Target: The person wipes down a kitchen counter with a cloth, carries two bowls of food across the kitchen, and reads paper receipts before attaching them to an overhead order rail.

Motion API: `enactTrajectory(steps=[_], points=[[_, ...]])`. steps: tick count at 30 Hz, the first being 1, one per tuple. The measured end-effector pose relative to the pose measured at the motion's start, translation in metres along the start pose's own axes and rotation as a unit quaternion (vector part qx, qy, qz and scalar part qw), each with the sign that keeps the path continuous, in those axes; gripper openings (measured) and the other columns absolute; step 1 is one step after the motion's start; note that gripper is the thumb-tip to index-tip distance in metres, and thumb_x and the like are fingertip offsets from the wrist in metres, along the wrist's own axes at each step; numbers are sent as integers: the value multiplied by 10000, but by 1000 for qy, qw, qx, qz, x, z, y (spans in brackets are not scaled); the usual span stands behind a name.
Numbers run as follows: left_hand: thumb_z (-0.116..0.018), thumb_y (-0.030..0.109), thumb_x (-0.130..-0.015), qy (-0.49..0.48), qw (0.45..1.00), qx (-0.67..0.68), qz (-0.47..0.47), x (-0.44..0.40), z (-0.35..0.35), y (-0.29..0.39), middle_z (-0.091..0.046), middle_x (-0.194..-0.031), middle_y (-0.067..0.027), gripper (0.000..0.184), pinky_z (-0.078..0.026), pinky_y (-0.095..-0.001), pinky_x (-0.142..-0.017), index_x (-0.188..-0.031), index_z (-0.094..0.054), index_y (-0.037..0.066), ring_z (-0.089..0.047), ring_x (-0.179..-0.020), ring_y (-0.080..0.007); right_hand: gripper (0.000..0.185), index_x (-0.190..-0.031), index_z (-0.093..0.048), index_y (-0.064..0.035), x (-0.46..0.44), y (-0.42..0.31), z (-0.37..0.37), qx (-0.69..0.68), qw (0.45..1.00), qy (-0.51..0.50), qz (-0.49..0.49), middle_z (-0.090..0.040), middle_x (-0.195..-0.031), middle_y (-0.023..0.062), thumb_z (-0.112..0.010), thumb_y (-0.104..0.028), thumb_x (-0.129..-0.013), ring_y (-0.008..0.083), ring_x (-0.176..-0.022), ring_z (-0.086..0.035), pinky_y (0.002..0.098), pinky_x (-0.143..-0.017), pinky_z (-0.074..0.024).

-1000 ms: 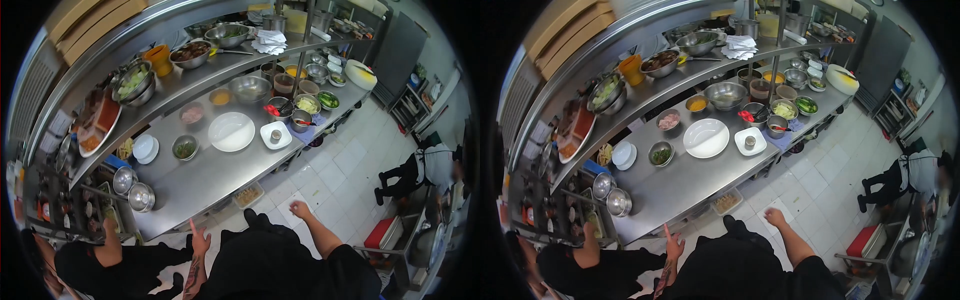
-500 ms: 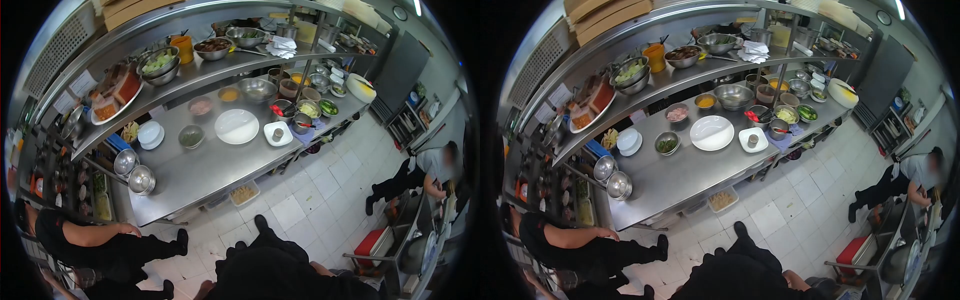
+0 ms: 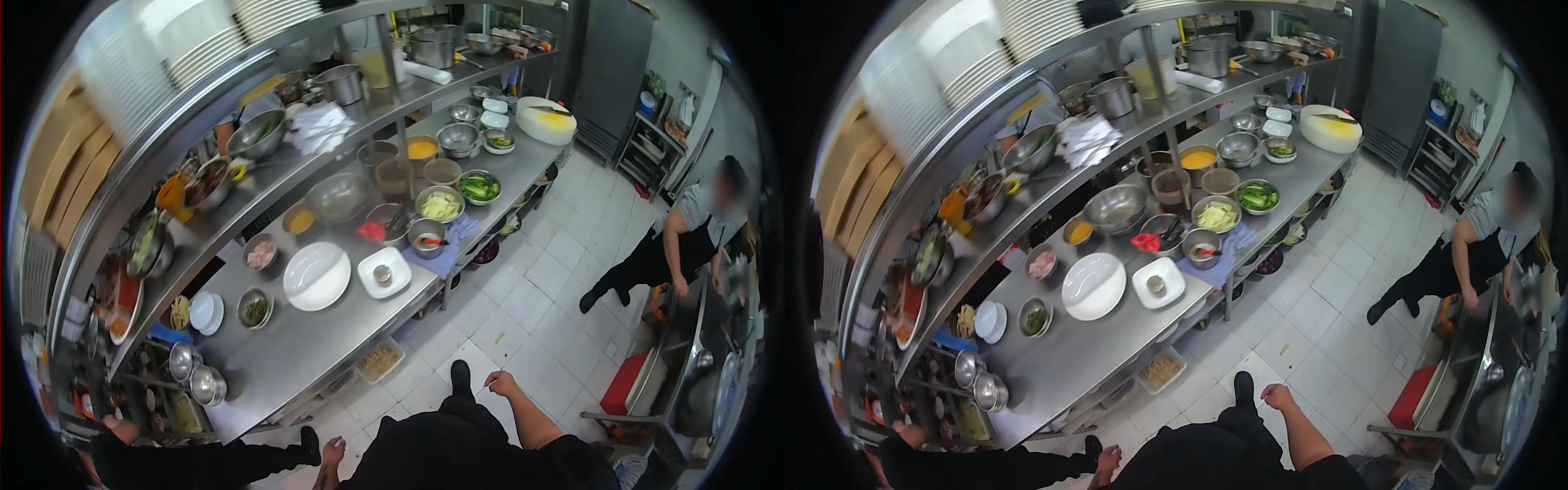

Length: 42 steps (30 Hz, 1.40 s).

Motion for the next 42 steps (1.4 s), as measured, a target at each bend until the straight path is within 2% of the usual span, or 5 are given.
enactTrajectory(steps=[9, 19, 26, 28, 42], points=[[-624, 393, -919, -65, 996, -40, -47, -22, -39, 180, -668, -1202, -177, 424, -449, -374, -1017, -1225, -680, 106, -606, -1165, -306, 160, -983, -718, -74, -28, 146, 80, -163, 932, -114, -302, -702, -870, 81, -614, -126, -873, 251, -732, -727, 388, -550, -581], [-636, 277, -945, -132, 989, 0, -61, 22, -87, 268, -710, -1140, -103, 365, -487, -339, -945, -1209, -669, 26, -650, -1053, -199, 296, -1084, -648, -21, -179, 179, 117, 12, 952, -219, -215, -688, -953, 131, -567, -257, -925, 237, -780, -723, 399, -560, -589], [-625, 267, -945, -271, 951, -104, -105, -29, -110, 314, -705, -1136, -101, 366, -487, -342, -937, -1203, -659, 10, -648, -1042, -187, 279, -898, -745, -103, -213, 23, 203, -52, 999, 1, -7, -715, -740, 72, -622, -351, -876, 174, -560, -655, 322, -533, -539], [-626, 270, -943, -279, 945, -140, -100, -64, -111, 337, -702, -1140, -105, 369, -487, -341, -937, -1203, -657, 9, -647, -1046, -188, 288, -892, -764, -139, -203, -2, 236, -19, 998, 23, -52, -731, -952, 105, -605, -375, -843, 307, -893, -689, 409, -797, -549], [-630, 293, -930, -230, 952, -172, -106, -176, -192, 598, -681, -1169, -128, 395, -483, -337, -941, -1201, -646, 5, -639, -1069, -198, 355, -1019, -746, -94, -281, 129, 370, -9, 965, -62, -255, -719, -958, 187, -535, -334, -866, 310, -842, -708, 414, -796, -564]])
Point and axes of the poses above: each hand's wrist, its own x-axis away from the middle knuckle, its own z-axis out of the back of the hand, y = z × x, the point moved 6 cm from there along -x, towards the middle knuckle
